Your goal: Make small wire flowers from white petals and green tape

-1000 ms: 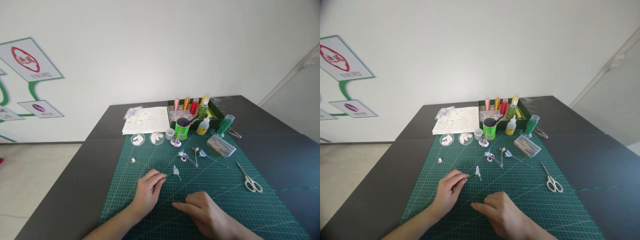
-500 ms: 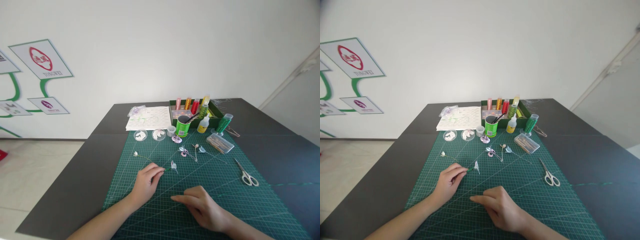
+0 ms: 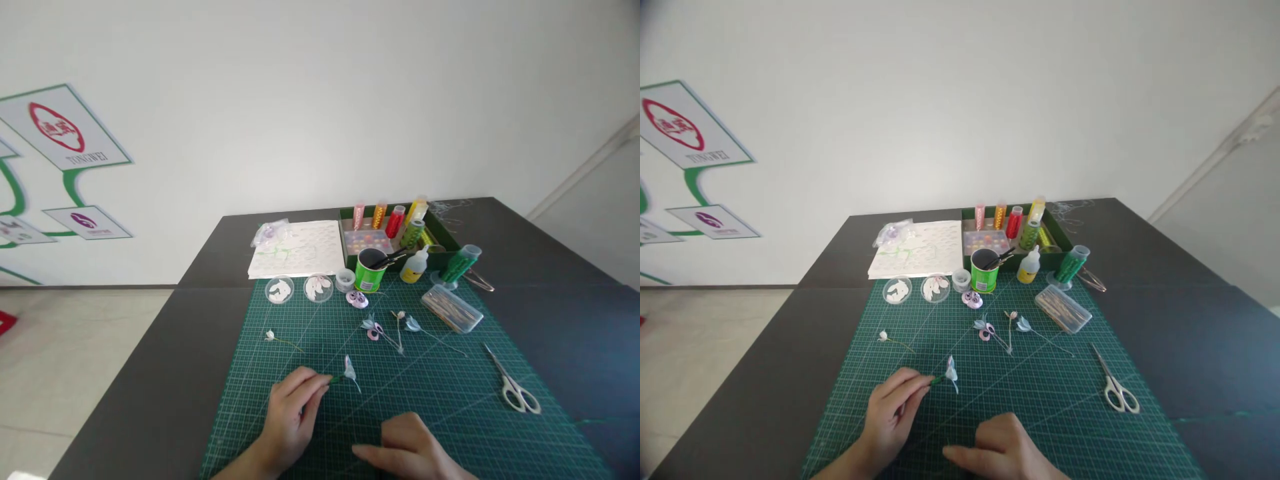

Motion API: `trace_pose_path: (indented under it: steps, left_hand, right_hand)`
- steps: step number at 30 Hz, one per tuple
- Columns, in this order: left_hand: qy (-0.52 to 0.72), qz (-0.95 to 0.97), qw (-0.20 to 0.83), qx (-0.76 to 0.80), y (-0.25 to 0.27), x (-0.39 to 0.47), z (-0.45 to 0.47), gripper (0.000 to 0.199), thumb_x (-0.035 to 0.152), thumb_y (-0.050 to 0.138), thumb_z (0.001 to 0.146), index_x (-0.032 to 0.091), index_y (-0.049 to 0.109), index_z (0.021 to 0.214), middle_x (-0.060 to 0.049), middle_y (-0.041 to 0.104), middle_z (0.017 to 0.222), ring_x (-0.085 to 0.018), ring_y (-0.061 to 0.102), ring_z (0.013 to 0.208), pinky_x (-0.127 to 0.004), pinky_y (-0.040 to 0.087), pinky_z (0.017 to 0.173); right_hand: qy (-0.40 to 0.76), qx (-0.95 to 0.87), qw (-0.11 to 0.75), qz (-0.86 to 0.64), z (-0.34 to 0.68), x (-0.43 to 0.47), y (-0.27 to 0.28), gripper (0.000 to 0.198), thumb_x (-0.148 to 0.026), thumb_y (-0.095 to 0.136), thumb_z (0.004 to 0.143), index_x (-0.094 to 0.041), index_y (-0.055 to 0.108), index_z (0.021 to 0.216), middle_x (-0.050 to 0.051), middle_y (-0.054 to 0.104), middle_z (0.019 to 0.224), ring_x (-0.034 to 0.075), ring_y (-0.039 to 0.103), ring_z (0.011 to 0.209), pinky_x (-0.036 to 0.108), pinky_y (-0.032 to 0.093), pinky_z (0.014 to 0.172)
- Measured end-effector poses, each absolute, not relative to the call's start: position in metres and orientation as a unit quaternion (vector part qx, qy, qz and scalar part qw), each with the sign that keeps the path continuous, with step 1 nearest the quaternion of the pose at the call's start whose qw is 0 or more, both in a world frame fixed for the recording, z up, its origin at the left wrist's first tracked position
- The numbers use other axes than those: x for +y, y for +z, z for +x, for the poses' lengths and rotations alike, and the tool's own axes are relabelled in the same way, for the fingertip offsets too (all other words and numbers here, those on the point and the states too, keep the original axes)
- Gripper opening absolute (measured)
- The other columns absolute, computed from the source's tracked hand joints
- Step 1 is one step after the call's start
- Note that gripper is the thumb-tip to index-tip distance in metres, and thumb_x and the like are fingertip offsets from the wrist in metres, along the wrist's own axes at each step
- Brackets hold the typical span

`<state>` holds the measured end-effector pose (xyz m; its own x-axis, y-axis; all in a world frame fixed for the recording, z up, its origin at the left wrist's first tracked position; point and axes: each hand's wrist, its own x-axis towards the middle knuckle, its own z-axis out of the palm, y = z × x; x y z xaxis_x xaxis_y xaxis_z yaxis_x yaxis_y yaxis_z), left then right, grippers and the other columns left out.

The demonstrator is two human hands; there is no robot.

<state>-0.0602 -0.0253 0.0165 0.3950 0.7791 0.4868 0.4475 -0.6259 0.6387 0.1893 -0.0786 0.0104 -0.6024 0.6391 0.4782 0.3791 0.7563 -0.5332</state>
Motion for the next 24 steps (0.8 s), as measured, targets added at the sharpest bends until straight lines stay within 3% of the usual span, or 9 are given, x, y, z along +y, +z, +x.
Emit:
trace_pose_path:
  steps: [6,9,14,18,21,24]
  left_hand:
    - [0.420,0.801,0.221,0.365,0.025,-0.021,-0.058,0.022,0.012,0.057,0.091,0.020,0.071,0.106,-0.004,0.068,0.089,-0.012,0.063,0.078,-0.022,0.053,0.068]
    - [0.429,0.795,0.219,0.369,0.026,-0.019,-0.054,0.018,0.018,0.056,0.093,0.019,0.072,0.100,-0.005,0.068,0.086,-0.012,0.061,0.073,-0.023,0.051,0.065]
    - [0.426,0.803,0.198,0.368,0.026,-0.015,-0.052,0.018,0.023,0.055,0.093,0.019,0.072,0.097,-0.005,0.068,0.087,-0.013,0.060,0.074,-0.024,0.049,0.067]
    - [0.427,0.809,0.177,0.363,0.033,-0.010,-0.051,0.018,0.022,0.054,0.093,0.018,0.072,0.096,-0.004,0.067,0.086,-0.013,0.061,0.075,-0.025,0.047,0.069]
    - [0.389,0.833,0.156,0.360,0.041,-0.003,-0.048,0.018,0.019,0.055,0.092,0.018,0.072,0.097,-0.005,0.068,0.089,-0.014,0.061,0.078,-0.025,0.046,0.070]
    - [0.347,0.864,0.132,0.341,0.046,0.006,-0.044,0.018,0.018,0.056,0.091,0.019,0.073,0.096,-0.004,0.067,0.085,-0.015,0.061,0.077,-0.025,0.045,0.069]
  right_hand:
    - [0.246,-0.840,0.357,-0.326,0.191,-0.076,0.010,0.037,-0.015,0.038,0.099,-0.021,0.065,0.125,0.001,0.058,0.066,0.010,0.052,0.057,0.022,0.038,0.057]
    - [0.256,-0.851,0.350,-0.298,0.187,-0.073,0.011,0.037,-0.012,0.039,0.098,-0.019,0.066,0.122,0.000,0.057,0.065,0.009,0.049,0.055,0.021,0.034,0.054]
    - [0.252,-0.866,0.327,-0.283,0.179,-0.072,0.019,0.036,-0.013,0.040,0.098,-0.018,0.067,0.121,0.003,0.065,0.071,0.009,0.053,0.059,0.020,0.038,0.057]
    - [0.276,-0.850,0.338,-0.297,0.174,-0.069,0.040,0.034,-0.022,0.042,0.099,-0.017,0.071,0.115,0.008,0.073,0.090,0.011,0.058,0.065,0.022,0.042,0.060]
    - [0.312,-0.835,0.320,-0.322,0.172,-0.061,0.061,0.035,-0.031,0.044,0.099,-0.015,0.073,0.111,0.006,0.069,0.077,0.009,0.048,0.054,0.021,0.036,0.051]
    - [0.366,-0.807,0.320,-0.336,0.174,-0.046,0.079,0.037,-0.038,0.048,0.096,-0.013,0.072,0.110,-0.001,0.054,0.056,0.007,0.035,0.046,0.021,0.027,0.044]
